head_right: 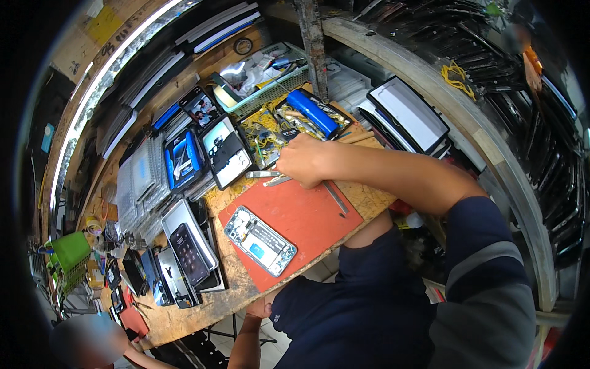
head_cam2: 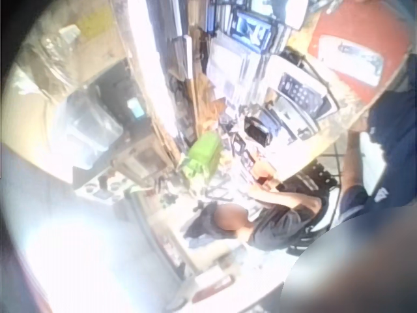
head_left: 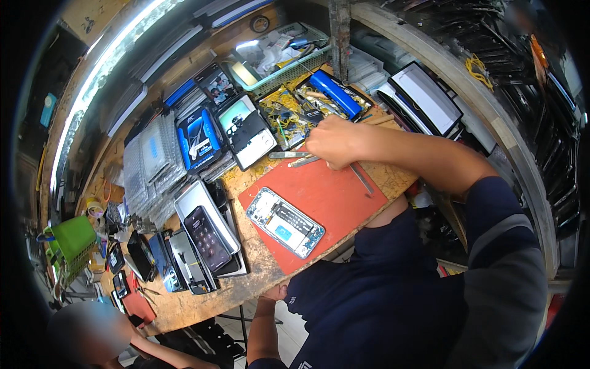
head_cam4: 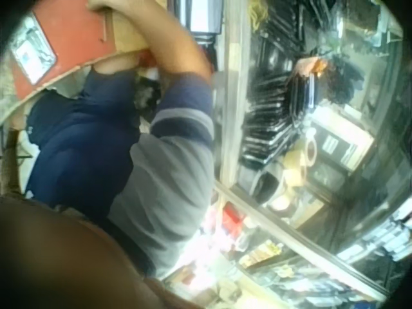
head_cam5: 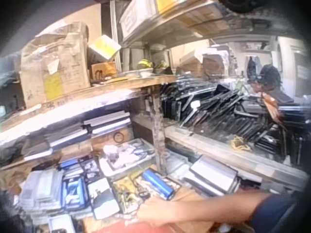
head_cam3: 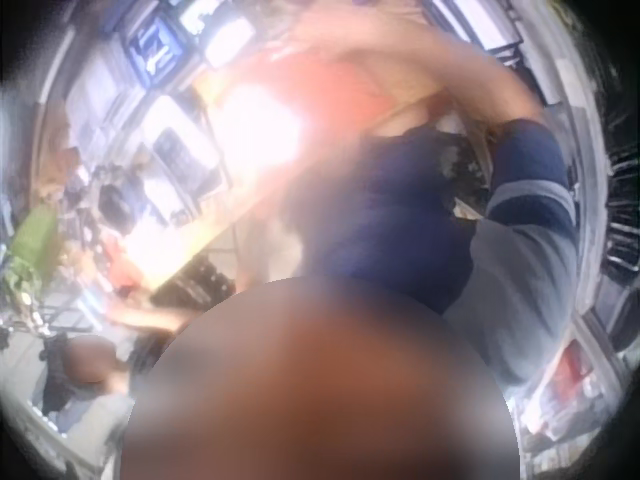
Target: The person handles several smartphones and internal components on a cluttered workbench. They pick up a disassembled phone, inspect the internal frame and battery, and then examine a white smartphone, turning it over to view the back. Another person works on a separate device nearby.
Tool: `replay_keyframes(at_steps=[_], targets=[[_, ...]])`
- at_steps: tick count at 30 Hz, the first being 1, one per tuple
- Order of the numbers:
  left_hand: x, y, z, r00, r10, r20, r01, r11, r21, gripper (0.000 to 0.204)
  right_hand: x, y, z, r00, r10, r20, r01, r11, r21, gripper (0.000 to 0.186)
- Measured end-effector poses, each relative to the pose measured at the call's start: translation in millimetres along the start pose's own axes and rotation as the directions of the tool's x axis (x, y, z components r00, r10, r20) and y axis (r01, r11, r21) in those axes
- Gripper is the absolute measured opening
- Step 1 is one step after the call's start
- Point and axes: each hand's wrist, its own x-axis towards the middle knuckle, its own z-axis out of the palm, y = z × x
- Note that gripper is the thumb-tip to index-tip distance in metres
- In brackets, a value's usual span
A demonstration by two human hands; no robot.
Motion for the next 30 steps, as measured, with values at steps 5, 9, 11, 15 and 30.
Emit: replay_keyframes(at_steps=[5,9,11,15,30], targets=[[6,20,-15,0.999,-0.046,0.029,0.048,0.996,-0.079,0.091,13,-8,-4,0.998,-0.034,0.061,0.041,0.993,-0.115,0.017],[9,27,-25,0.999,-0.006,0.051,0.014,0.989,-0.147,0.091,9,-10,6,0.993,-0.084,-0.081,0.067,0.979,-0.195,0.010],[10,27,-25,0.999,0.008,0.050,0.001,0.987,-0.160,0.091,7,-10,11,0.986,-0.092,-0.139,0.057,0.971,-0.234,0.009],[10,19,-18,0.999,0.035,-0.005,-0.035,0.994,-0.102,0.090,8,-4,15,0.956,-0.184,-0.230,0.088,0.923,-0.376,0.010],[10,43,-32,0.997,-0.076,0.021,0.078,0.986,-0.148,0.092,44,58,-30,0.789,-0.209,-0.577,0.065,0.963,-0.260,0.013]])
